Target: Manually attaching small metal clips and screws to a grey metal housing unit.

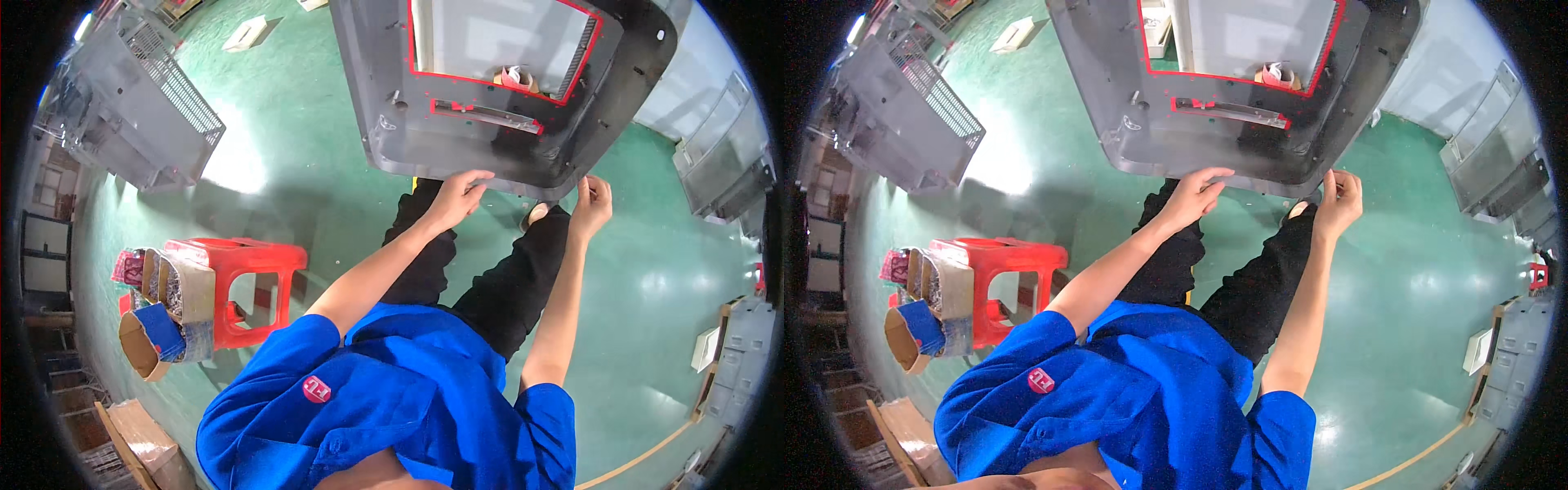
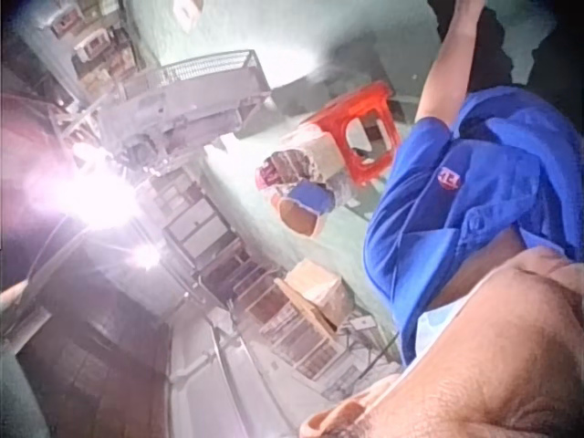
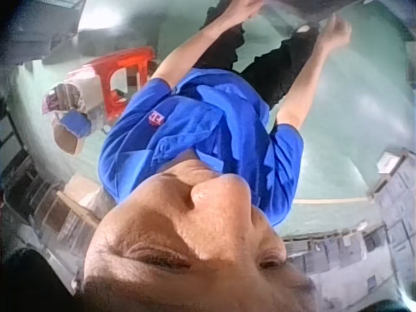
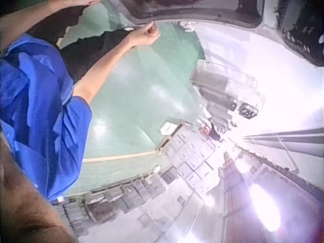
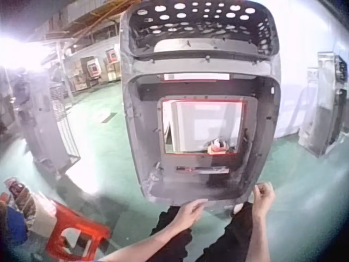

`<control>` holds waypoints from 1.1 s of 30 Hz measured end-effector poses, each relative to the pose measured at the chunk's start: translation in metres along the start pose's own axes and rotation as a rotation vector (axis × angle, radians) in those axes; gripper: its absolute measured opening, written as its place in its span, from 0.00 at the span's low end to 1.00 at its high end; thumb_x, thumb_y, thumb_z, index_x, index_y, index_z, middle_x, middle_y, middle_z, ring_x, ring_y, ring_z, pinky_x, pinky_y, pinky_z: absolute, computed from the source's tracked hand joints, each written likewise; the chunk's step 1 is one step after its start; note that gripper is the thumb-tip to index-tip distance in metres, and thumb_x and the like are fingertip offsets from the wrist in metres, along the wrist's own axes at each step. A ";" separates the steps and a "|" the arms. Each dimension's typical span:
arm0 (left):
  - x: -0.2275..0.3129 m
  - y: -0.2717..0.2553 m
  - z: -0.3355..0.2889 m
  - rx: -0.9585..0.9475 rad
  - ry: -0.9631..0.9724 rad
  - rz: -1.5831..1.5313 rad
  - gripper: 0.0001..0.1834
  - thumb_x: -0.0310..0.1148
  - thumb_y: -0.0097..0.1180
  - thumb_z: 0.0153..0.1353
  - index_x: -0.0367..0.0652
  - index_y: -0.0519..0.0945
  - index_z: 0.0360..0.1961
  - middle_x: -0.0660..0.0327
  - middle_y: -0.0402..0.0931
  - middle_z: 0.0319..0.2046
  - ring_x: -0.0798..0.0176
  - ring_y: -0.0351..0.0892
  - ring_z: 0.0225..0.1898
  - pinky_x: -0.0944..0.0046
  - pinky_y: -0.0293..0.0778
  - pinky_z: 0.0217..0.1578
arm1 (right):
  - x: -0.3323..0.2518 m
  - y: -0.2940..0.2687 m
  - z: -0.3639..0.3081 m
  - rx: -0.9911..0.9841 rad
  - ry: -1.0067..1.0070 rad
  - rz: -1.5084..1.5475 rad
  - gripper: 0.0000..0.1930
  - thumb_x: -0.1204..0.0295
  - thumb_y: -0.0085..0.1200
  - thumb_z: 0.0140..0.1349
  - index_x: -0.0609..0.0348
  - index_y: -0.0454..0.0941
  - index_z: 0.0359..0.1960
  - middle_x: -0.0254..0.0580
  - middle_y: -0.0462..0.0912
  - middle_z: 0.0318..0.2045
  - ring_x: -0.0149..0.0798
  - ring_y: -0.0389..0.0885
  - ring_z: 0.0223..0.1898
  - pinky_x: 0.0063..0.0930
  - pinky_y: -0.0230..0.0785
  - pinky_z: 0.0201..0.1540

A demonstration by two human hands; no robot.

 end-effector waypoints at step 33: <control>0.011 0.012 -0.033 -0.089 -0.174 -0.930 0.15 0.40 0.41 0.68 0.40 0.73 0.39 0.67 0.65 0.19 0.75 0.57 0.14 0.74 0.49 0.15 | -0.130 0.022 -0.034 -0.774 -0.190 0.252 0.05 0.77 0.58 0.49 0.64 0.78 0.28 0.43 0.80 0.26 0.38 0.81 0.28 0.29 0.71 0.32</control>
Point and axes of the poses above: each hand's wrist, its own z-axis towards the middle knuckle, its own y-axis out of the palm, x = y × z, the point moved 2 cm from there along z, towards the middle knuckle
